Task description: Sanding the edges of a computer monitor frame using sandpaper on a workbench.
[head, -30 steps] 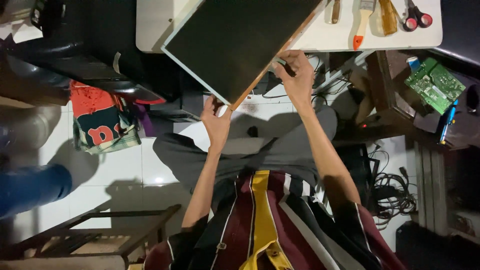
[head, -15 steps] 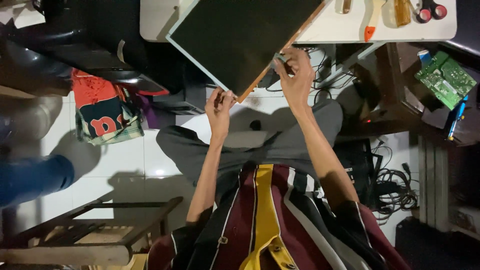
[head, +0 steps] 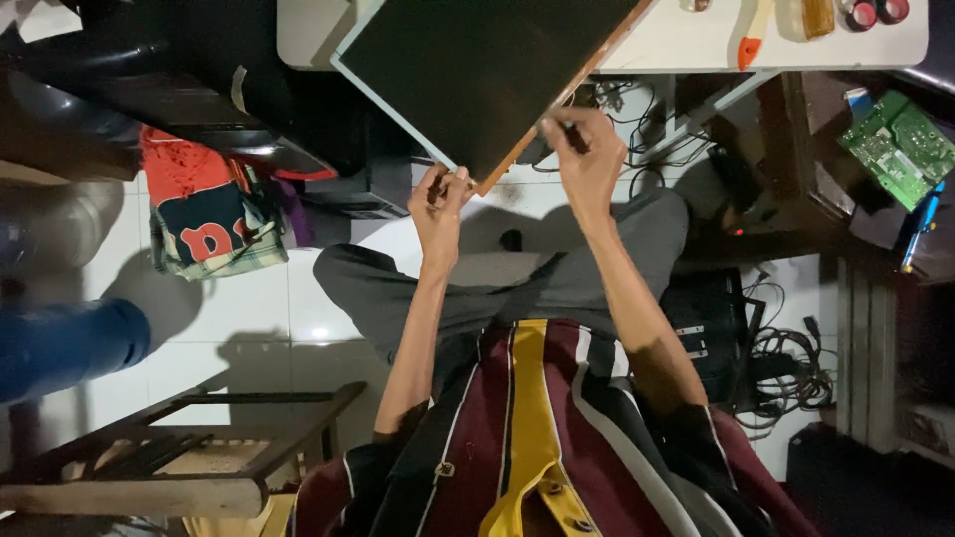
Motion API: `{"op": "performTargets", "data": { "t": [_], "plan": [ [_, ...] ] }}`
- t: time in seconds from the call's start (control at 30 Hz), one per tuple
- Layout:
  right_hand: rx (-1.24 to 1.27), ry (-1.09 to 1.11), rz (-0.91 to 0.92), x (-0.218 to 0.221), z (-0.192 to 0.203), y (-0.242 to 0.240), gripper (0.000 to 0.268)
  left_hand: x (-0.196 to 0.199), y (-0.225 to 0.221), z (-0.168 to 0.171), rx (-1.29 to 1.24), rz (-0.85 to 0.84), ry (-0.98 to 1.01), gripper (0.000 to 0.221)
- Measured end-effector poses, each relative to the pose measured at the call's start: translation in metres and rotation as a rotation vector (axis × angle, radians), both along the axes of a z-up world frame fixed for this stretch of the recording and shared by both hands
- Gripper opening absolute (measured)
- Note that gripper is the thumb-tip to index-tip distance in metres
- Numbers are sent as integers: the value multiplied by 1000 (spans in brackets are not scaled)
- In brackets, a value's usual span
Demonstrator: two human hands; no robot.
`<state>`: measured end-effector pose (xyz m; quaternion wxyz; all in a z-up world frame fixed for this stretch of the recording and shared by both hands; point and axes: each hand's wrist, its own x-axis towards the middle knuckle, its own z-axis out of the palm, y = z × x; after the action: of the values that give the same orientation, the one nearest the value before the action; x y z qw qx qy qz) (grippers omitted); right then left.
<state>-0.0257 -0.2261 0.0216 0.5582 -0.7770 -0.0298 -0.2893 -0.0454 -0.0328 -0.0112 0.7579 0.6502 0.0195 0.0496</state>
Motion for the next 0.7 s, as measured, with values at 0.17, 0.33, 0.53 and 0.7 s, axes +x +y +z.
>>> {"op": "performTargets", "data": {
  "t": [0.17, 0.33, 0.53, 0.7],
  "plan": [
    [-115, 68, -94, 3, -19, -1, 13, 8, 3, -32, -78, 71, 145, 17],
    [-37, 66, -87, 0, -24, 5, 18, 8, -2, -27, -91, 106, 142, 16],
    [-40, 184, -125, -3, -21, 9, 28, 0, -6, -2, -98, 114, 136, 22],
    [-20, 200, -62, -11, -19, 16, 19, 0, -9, 19, -29, 122, 131, 26]
  ]
}}
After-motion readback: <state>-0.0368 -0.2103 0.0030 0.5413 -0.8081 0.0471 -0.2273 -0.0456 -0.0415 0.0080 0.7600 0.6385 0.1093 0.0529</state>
